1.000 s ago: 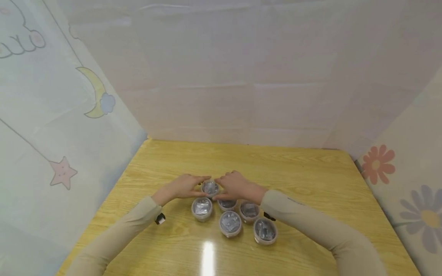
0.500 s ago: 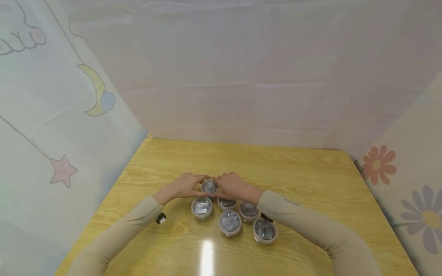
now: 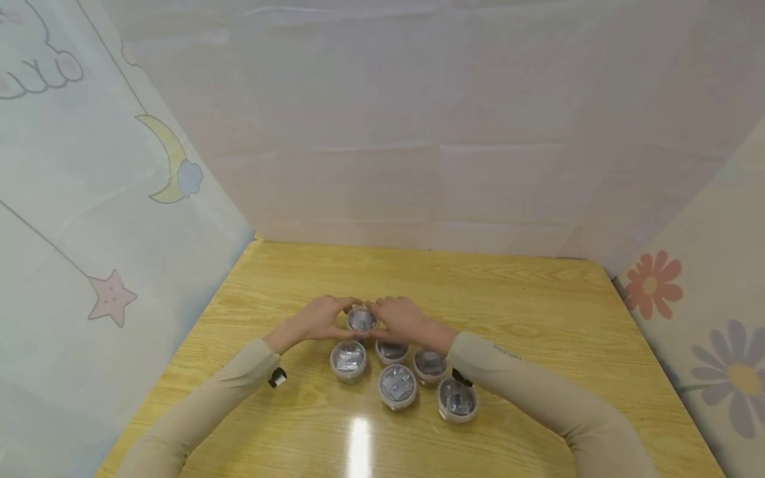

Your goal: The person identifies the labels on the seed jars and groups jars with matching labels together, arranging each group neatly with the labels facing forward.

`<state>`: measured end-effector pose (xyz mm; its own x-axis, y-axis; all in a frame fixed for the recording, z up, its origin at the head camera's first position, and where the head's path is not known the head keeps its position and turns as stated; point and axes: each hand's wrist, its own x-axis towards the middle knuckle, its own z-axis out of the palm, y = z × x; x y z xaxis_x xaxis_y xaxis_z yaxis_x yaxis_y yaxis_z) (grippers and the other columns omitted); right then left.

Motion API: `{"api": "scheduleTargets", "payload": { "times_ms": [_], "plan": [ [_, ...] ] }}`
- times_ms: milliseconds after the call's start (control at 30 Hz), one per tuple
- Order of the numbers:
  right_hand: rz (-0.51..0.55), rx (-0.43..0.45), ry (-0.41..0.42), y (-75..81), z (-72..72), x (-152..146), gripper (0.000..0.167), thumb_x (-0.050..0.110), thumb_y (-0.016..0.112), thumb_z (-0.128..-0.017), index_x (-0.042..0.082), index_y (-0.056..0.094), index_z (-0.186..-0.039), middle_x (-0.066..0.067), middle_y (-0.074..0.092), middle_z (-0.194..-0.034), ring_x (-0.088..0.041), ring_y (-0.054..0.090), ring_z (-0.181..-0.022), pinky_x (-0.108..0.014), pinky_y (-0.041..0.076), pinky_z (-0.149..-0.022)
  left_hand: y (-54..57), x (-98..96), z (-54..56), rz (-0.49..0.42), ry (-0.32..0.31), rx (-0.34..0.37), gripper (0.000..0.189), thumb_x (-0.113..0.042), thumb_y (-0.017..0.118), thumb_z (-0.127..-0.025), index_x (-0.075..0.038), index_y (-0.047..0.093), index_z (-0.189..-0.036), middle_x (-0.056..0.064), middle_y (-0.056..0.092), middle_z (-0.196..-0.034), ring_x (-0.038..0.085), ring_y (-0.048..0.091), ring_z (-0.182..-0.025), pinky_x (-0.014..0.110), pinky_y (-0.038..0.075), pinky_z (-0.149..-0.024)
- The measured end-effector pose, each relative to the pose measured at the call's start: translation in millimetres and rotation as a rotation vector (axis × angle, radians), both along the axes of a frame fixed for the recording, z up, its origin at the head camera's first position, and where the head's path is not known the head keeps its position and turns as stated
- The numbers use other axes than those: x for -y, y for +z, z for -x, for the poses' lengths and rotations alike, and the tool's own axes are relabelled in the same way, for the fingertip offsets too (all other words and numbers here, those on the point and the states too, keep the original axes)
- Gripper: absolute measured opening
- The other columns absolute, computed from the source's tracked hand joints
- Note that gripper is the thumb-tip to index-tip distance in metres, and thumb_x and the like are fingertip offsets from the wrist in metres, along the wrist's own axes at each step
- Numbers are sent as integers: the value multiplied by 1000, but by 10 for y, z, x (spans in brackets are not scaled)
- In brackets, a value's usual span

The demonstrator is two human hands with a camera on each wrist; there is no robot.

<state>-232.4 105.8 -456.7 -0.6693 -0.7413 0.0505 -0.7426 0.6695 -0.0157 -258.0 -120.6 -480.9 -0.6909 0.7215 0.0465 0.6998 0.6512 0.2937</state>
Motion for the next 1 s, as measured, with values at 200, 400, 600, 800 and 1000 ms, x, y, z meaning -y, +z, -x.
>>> {"api": "scheduleTargets", "payload": {
  "times_ms": [200,400,600,800,1000],
  "plan": [
    [86,13,4,64,-22,-22,64,48,59,-87,5,49,-133,-12,64,-107,-22,63,-84,-36,55,-69,17,9,16,-56,22,43,82,-73,52,-76,-17,47,-135,1,66,-109,16,64,-94,30,52,-82],
    [124,22,-9,78,-9,-38,65,50,58,-87,6,49,-134,-11,64,-106,-20,63,-79,-34,54,-66,58,22,18,-116,27,82,75,-66,60,-77,-20,47,-135,0,65,-106,20,63,-94,29,52,-78],
    [172,19,4,46,41,-58,67,54,56,-86,8,48,-135,-8,65,-107,-17,63,-79,-32,55,-67,99,41,18,-156,27,80,73,-66,60,-76,-20,49,-132,-2,64,-104,21,63,-94,31,52,-77],
    [227,100,-16,78,53,-83,72,59,54,-85,11,44,-138,-10,62,-118,-23,63,-97,-39,55,-78,150,40,18,-164,28,87,75,-66,58,-78,-18,47,-135,-1,63,-103,23,62,-96,34,51,-82],
    [277,141,-26,106,51,-111,76,58,58,-83,13,40,-141,-9,60,-122,-22,61,-103,-39,54,-80,207,20,27,-192,22,99,73,-62,60,-79,-17,47,-135,1,62,-106,24,61,-100,38,50,-86]
  ]
}}
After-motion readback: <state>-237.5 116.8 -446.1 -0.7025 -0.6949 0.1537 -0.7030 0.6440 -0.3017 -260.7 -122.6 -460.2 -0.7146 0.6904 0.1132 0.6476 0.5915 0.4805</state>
